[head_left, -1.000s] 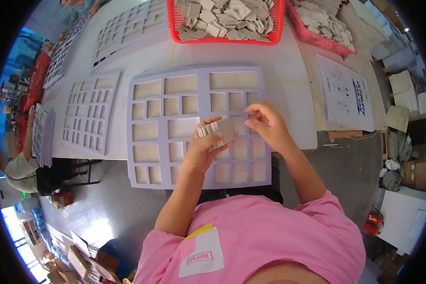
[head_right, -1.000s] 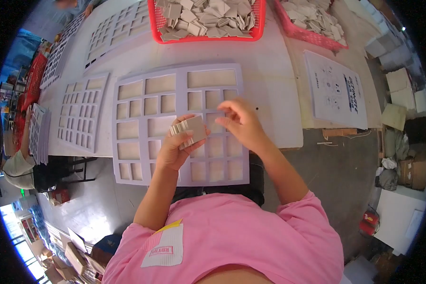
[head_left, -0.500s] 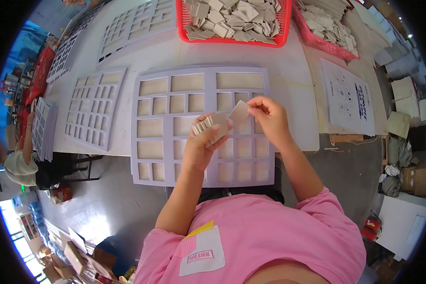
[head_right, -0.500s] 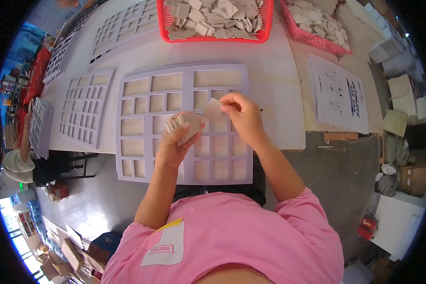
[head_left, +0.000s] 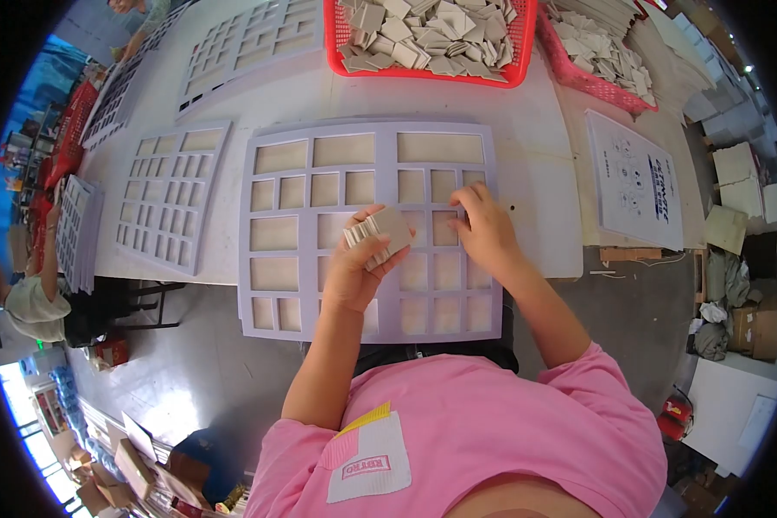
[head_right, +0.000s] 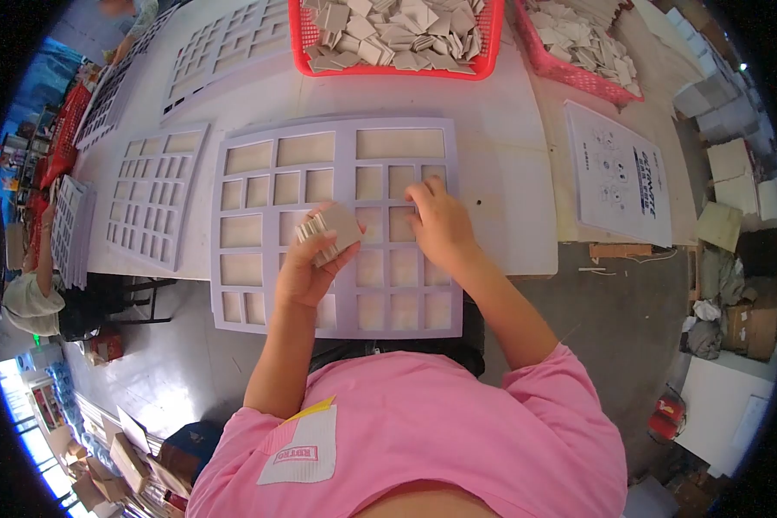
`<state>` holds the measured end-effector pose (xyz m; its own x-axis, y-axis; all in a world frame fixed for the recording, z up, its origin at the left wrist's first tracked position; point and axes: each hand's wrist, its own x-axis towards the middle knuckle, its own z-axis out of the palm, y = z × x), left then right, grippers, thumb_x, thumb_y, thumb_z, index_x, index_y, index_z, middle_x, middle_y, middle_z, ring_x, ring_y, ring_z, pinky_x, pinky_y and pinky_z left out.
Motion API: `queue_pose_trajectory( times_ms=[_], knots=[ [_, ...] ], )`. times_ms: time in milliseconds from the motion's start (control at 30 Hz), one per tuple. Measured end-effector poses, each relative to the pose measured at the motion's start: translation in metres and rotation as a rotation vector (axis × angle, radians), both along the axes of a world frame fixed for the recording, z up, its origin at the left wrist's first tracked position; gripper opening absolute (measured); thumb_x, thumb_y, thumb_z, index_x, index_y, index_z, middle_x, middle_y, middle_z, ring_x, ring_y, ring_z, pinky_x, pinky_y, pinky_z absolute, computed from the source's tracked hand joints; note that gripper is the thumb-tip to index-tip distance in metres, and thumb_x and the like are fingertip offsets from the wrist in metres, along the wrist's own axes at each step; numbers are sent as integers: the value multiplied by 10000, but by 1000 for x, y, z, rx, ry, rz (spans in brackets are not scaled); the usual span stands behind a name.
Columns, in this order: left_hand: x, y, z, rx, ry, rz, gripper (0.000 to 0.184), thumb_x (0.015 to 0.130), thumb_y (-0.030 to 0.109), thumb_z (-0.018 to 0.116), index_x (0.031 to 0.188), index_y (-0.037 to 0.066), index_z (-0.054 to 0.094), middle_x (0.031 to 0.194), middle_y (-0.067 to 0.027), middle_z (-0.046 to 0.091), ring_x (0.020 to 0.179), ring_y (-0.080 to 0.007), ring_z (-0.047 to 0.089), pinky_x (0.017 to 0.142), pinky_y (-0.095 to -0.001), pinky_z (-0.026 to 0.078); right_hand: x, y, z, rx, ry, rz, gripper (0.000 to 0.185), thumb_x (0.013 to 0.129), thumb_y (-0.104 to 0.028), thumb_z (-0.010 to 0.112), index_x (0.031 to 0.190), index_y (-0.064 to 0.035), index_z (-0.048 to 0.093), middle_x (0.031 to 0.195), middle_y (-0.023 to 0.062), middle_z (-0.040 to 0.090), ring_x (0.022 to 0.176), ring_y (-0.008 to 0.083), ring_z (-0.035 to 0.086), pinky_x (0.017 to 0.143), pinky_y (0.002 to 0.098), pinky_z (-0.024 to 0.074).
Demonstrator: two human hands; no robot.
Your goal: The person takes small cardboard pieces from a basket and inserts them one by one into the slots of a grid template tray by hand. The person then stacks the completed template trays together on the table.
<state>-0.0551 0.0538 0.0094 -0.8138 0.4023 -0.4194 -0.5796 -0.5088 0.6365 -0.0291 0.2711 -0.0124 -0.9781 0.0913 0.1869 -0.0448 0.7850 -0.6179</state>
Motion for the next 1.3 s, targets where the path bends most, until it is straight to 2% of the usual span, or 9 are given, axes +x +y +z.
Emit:
queue_pose_trajectory(
  times_ms=[100,200,400,600,800,1000,1100,1200,1300],
  knots=[
    [3,5,-6,-53,-1,-68,505,782,76,644,1260,83,483,1114,-103,589,1047,-270,637,862,-373,577,-2,1,8,-280,-49,57,201,839,-50,657,1029,-28,596,1017,89,609,747,194,606,673,320,493],
    [5,9,-10,-95,-8,-121,516,779,81,655,1265,83,484,1138,-98,592,1017,-244,642,845,-380,577,-4,-12,16,-865,-190,207,190,844,-59,672,1017,-11,610,961,46,634,748,118,589,672,285,487],
    [1,-6,-7,-141,33,81,482,810,76,668,1248,73,467,1084,-114,588,990,-246,648,840,-352,578,-19,-18,13,-826,-291,19,155,845,-79,665,971,10,651,823,44,666,740,106,597,674,277,476],
    [-7,-30,0,-99,85,222,433,843,64,640,1237,58,462,1072,-134,587,1024,-316,658,835,-335,590,-25,-18,2,-498,-209,28,100,849,-47,650,909,33,653,805,62,650,722,130,578,653,287,467],
    [-7,-32,0,16,60,204,437,833,52,613,1240,50,456,1084,-148,587,1025,-326,656,851,-347,590,-25,-27,9,-169,-224,97,67,835,-66,609,842,-5,638,891,144,649,807,303,629,697,398,480],
    [-3,-28,6,-49,66,124,472,813,55,611,1255,56,445,1127,-171,589,1036,-324,653,876,-368,578,-21,-40,9,-21,-138,55,80,834,-62,626,873,-28,565,890,155,621,765,327,607,666,432,469],
    [1,-25,-1,-52,70,34,489,801,68,627,1256,59,449,1120,-145,586,1035,-297,647,872,-383,575,-22,-41,22,-169,-257,21,161,833,-77,662,954,-37,564,837,103,616,718,238,602,645,373,471],
    [5,-19,-7,-104,54,-45,505,787,78,645,1254,64,455,1116,-114,580,1022,-260,638,858,-378,574,-21,-41,11,-724,-164,150,181,831,-85,693,961,-25,583,790,41,597,688,131,566,621,301,457],
    [8,-14,-2,-130,20,-75,510,783,83,651,1255,69,458,1114,-101,573,1008,-235,628,837,-365,576,-9,-47,25,-633,-123,268,163,842,-78,690,966,-13,606,759,8,589,686,74,542,605,249,441]
  ],
)
